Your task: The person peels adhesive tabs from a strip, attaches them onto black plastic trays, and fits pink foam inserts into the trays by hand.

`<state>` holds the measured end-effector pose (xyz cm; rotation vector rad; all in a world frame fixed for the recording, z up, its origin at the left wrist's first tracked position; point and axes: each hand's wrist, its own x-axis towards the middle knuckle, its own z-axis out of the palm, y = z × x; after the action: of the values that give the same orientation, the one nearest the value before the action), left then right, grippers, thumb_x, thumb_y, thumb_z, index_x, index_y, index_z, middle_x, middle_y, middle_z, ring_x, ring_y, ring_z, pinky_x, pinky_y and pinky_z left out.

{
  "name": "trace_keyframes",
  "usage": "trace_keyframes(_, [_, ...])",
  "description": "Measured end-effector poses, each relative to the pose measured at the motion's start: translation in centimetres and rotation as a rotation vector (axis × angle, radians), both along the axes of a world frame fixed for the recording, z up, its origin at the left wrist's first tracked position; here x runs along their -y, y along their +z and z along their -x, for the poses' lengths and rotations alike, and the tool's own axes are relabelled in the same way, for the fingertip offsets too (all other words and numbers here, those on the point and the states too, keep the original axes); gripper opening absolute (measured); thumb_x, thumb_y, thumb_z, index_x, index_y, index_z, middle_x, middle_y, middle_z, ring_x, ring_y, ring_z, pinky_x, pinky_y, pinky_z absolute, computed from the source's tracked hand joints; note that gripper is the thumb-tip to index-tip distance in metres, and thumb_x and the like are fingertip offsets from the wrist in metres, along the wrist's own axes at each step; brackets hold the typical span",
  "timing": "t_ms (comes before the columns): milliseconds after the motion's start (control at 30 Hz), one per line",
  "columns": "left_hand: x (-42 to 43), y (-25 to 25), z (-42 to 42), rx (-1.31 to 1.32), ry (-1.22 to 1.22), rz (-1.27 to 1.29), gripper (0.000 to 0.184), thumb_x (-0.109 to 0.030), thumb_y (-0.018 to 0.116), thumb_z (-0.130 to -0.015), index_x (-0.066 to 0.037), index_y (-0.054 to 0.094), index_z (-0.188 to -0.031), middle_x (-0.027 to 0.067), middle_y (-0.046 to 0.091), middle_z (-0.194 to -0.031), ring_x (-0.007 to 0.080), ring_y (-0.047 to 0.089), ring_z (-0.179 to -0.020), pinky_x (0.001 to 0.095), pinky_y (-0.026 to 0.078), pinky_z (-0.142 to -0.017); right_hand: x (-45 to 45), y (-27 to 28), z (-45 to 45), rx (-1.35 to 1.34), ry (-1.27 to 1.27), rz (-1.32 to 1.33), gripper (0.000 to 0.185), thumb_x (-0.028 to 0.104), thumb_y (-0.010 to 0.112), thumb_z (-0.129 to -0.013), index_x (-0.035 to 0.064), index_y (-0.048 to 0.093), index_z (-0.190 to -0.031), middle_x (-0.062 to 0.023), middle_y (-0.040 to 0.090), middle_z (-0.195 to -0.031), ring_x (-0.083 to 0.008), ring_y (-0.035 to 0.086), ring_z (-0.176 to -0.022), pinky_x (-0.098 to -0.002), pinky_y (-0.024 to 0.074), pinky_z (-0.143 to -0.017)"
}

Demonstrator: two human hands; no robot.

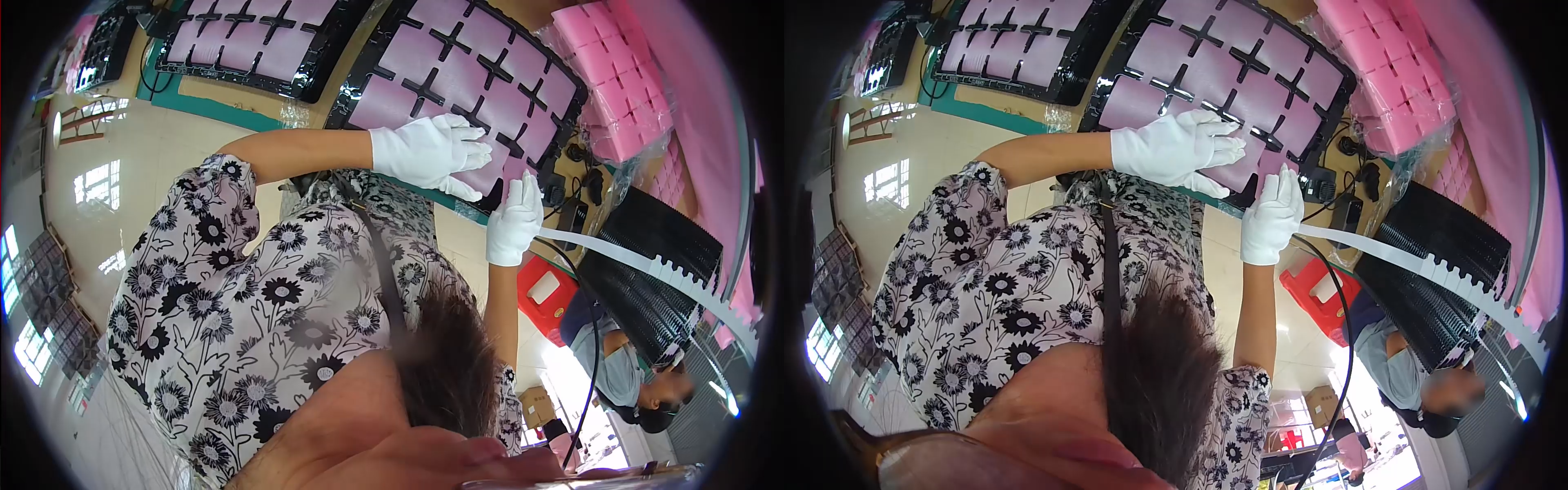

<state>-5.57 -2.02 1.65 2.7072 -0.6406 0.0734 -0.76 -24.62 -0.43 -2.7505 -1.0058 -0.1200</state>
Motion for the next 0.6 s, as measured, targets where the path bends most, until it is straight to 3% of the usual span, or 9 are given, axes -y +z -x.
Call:
trace_keyframes(267, [-0.7, 0.2, -0.5, 0.007, 0.029, 0.02, 0.063, -0.057, 0.044, -0.087, -0.001, 0.064, -0.105, 0.0135, 0.064, -0.108, 0.0293, 0.056, -0.11, 0.0387, 0.04, -0.097, 0.0, -0.8, 0.0, 0.0, 0.074, 0.161, 0.027, 0.006, 0.058, -0.077, 0.0041, 0.059, -0.103, -0.0123, 0.059, -0.119, -0.0304, 0.054, -0.112, -0.0427, 0.0437, -0.092])
trace_keyframes(367, [-0.9, 1.3, -1.5, -0.102, 0.025, 0.086, 0.061, -0.056, 0.044, -0.088, -0.001, 0.065, -0.103, 0.0137, 0.065, -0.106, 0.0275, 0.058, -0.107, 0.0379, 0.041, -0.096, 0.5, -1.2, -0.1, -0.074, 0.088, 0.16, 0.031, 0.007, 0.058, -0.075, 0.0041, 0.059, -0.106, -0.0131, 0.056, -0.125, -0.0304, 0.051, -0.117, -0.0424, 0.041, -0.095])
trace_keyframes(433, [-1.1, 1.6, -2.5, -0.11, 0.01, 0.173, 0.06, -0.054, 0.044, -0.089, 0.0, 0.064, -0.104, 0.0135, 0.065, -0.106, 0.0258, 0.059, -0.105, 0.0375, 0.042, -0.096, -0.4, 1.3, 0.1, -0.26, 0.053, 0.311, 0.036, 0.009, 0.056, -0.075, 0.0033, 0.059, -0.11, -0.0163, 0.05, -0.131, -0.0317, 0.047, -0.121, -0.0414, 0.0391, -0.098])
trace_keyframes(533, [-1.2, 1.5, -3.6, -0.065, 0.028, 0.231, 0.061, -0.054, 0.043, -0.089, 0.001, 0.063, -0.107, 0.0134, 0.063, -0.112, 0.0274, 0.057, -0.11, 0.0383, 0.041, -0.097, -1.3, 3.9, -0.7, -0.469, 0.0, 0.172, 0.04, 0.009, 0.055, -0.075, 0.0023, 0.058, -0.114, -0.0197, 0.046, -0.134, -0.034, 0.045, -0.123, -0.0403, 0.0384, -0.1])
trace_keyframes(600, [-1.6, 1.8, -4.2, 0.011, 0.046, 0.15, 0.063, -0.055, 0.042, -0.089, 0.002, 0.061, -0.109, 0.0139, 0.061, -0.115, 0.0288, 0.055, -0.113, 0.0394, 0.04, -0.098, -1.4, 3.9, -1.9, -0.411, 0.039, 0.066, 0.041, 0.007, 0.052, -0.076, -0.0013, 0.055, -0.116, -0.0231, 0.043, -0.135, -0.0367, 0.044, -0.123, -0.0399, 0.0369, -0.102])
